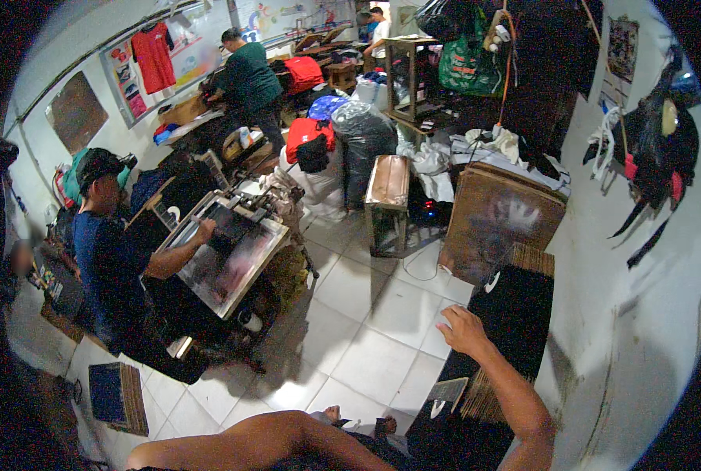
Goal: The person assists a coworker by taking printed black t-shirts from a screen printing press and stacking them on a nearby pile. The coworker operates the press while the camera wearer handles the finished garments.
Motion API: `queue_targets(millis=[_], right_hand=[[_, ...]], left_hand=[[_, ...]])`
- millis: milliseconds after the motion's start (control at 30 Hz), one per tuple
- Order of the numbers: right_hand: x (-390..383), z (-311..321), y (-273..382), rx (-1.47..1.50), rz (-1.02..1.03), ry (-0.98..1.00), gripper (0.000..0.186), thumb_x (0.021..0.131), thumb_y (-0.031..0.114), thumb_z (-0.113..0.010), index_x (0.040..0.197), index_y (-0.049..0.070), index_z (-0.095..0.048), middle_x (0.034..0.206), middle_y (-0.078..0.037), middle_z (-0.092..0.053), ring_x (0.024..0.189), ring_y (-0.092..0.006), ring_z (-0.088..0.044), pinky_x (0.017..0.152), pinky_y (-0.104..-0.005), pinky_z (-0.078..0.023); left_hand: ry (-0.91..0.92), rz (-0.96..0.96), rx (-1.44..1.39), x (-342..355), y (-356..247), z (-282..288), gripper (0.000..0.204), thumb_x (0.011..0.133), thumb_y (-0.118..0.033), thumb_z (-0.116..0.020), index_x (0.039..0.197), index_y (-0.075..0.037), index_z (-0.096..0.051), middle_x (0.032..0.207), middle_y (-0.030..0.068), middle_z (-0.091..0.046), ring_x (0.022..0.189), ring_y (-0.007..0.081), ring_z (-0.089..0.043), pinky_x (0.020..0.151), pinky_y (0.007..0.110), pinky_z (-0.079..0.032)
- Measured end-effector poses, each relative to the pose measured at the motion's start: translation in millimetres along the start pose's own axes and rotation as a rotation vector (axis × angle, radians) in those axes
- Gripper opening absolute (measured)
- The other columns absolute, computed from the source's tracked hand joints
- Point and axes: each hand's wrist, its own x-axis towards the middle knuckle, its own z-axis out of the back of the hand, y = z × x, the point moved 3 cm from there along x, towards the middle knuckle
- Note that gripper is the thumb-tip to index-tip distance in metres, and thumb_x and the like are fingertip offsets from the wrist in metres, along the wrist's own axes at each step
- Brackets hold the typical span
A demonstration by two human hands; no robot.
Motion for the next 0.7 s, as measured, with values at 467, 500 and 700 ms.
queue_targets(millis=[467, 500, 700], right_hand=[[16, -31, -23, 0.05, 0.03, 0.112, 0.025, 0.076, 0.019, -0.062, 0.092, -0.001, -0.06, 0.09, -0.016, -0.059, 0.085, -0.0339, -0.057, 0.075, -0.039, -0.046], [11, -41, -26, 0.07, 0.03, 0.105, 0.026, 0.075, 0.02, -0.063, 0.091, -0.001, -0.06, 0.09, -0.017, -0.06, 0.083, -0.0344, -0.058, 0.074, -0.0393, -0.046], [-81, -185, -83, 0.148, -0.248, 0.267, 0.027, 0.073, 0.024, -0.064, 0.089, 0.003, -0.062, 0.091, -0.02, -0.061, 0.085, -0.0343, -0.058, 0.076, -0.0401, -0.046]], left_hand=[[0.015, -0.096, -0.045, 47, -12, -43, 0.028, 0.077, -0.022, -0.066, 0.097, -0.003, -0.059, 0.086, 0.0073, -0.06, 0.084, 0.0149, -0.056, 0.072, 0.029, -0.047], [0.022, -0.103, -0.045, 48, -14, -46, 0.028, 0.077, -0.022, -0.066, 0.097, -0.003, -0.059, 0.085, 0.0073, -0.06, 0.084, 0.0149, -0.056, 0.072, 0.029, -0.047], [0.116, -0.115, -0.031, 58, -23, 20, 0.019, 0.073, -0.012, -0.068, 0.086, -0.003, -0.058, 0.078, 0.0031, -0.056, 0.076, 0.0122, -0.054, 0.066, 0.027, -0.046]])
